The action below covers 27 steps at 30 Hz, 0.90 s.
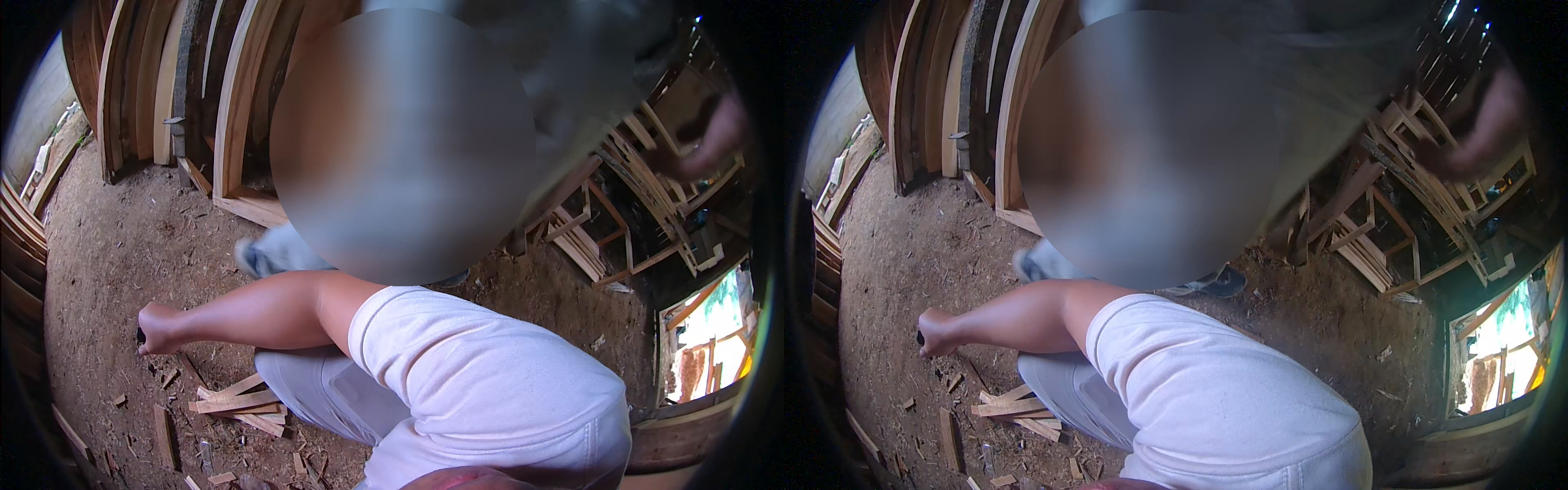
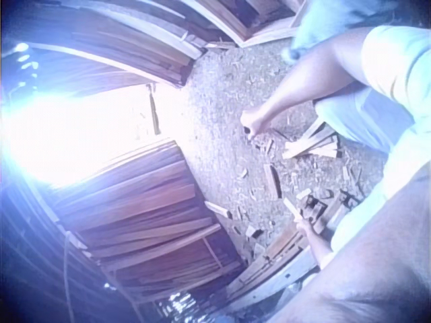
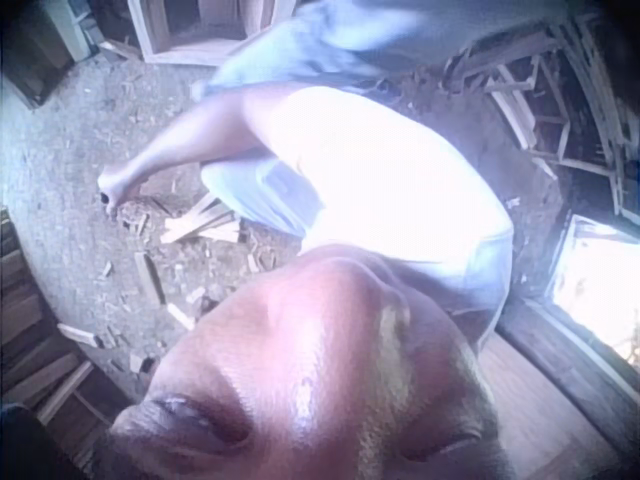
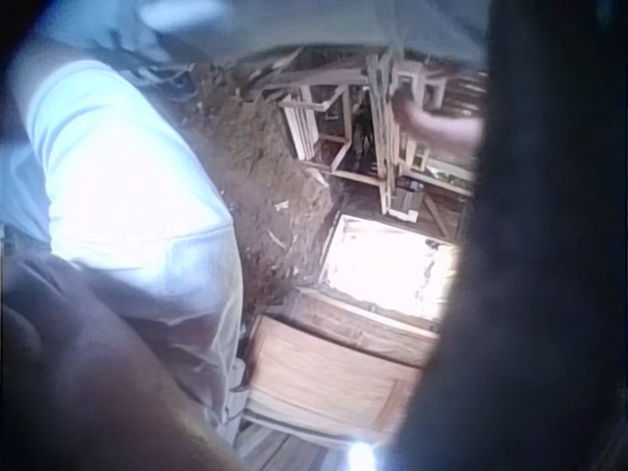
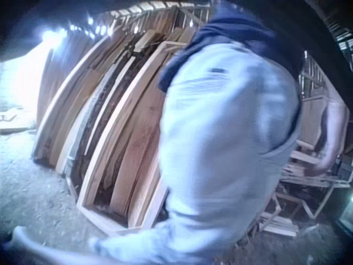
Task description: The person sits on the floor and uses a hand saw to cut small wooden strips into shorter pieces. They hold the wood with one hand and saw with the other, periodically inspecting the cut pieces and stacking them on the ground.
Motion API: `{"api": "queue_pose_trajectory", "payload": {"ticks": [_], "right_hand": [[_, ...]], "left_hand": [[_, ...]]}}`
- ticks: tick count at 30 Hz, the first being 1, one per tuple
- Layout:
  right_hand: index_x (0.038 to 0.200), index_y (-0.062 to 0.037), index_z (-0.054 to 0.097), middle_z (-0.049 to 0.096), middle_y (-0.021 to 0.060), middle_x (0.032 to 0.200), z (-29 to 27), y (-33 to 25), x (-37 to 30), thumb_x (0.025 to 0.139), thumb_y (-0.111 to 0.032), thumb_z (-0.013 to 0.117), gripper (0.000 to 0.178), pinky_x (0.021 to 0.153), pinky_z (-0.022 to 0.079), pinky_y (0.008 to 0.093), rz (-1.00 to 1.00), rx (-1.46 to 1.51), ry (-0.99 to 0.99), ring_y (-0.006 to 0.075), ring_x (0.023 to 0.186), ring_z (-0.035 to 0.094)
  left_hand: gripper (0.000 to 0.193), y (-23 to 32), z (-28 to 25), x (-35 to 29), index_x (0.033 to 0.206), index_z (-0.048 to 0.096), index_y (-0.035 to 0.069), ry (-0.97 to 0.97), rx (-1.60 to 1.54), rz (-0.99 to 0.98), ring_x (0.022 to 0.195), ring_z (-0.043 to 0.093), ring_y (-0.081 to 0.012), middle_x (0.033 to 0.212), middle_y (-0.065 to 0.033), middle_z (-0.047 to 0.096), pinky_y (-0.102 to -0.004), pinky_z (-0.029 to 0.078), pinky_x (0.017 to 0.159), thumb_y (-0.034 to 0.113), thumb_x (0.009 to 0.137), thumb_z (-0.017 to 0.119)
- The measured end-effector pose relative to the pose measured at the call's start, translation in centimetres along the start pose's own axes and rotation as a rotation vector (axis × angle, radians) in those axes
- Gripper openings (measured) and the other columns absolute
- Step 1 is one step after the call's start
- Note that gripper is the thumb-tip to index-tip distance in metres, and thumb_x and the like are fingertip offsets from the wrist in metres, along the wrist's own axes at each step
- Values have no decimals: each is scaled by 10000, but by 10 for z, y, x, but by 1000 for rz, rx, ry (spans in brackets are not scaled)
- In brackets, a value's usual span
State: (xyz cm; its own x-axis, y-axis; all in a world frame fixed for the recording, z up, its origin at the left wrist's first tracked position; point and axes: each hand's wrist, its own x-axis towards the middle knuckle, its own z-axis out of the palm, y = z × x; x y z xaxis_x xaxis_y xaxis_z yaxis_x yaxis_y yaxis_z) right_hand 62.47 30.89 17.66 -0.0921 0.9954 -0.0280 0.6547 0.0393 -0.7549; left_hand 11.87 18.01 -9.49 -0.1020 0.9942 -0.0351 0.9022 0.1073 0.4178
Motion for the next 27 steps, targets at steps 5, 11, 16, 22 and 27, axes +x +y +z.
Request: {"api": "queue_pose_trajectory", "payload": {"ticks": [5,11,16,22,27], "right_hand": [[823,111,702,714,285,861,-10,-2,-7,826,-458,836,585,775,577,440,6,8,-14,408,839,727],[836,98,702,713,268,849,-12,-6,-10,845,-478,823,589,765,574,433,17,10,-14,393,834,726],[822,89,701,713,259,842,-2,3,3,854,-485,816,587,753,573,429,13,-16,-29,377,821,728],[850,96,700,714,261,848,3,1,7,847,-482,822,590,749,579,432,-1,6,-52,375,813,731],[832,68,719,725,253,858,7,-2,0,826,-466,839,548,752,581,428,-7,-29,10,383,819,733]], "left_hand": [[447,2,1,1,1189,666,-11,-3,-22,-18,961,710,-386,999,-280,713,-491,570,744,346,1071,424],[460,1,-4,0,1184,672,-9,-2,-54,-55,967,711,-379,1002,-278,714,-487,571,745,356,1079,412],[471,0,-10,2,1180,676,-7,5,-88,-90,972,712,-374,1004,-277,715,-484,571,746,365,1087,402],[485,-4,-17,1,1176,682,-5,13,-172,-164,977,713,-367,1007,-275,717,-480,572,747,375,1096,390],[497,-5,-30,3,1172,687,-3,20,-524,-351,982,714,-362,1009,-274,718,-477,572,748,383,1103,380]]}}
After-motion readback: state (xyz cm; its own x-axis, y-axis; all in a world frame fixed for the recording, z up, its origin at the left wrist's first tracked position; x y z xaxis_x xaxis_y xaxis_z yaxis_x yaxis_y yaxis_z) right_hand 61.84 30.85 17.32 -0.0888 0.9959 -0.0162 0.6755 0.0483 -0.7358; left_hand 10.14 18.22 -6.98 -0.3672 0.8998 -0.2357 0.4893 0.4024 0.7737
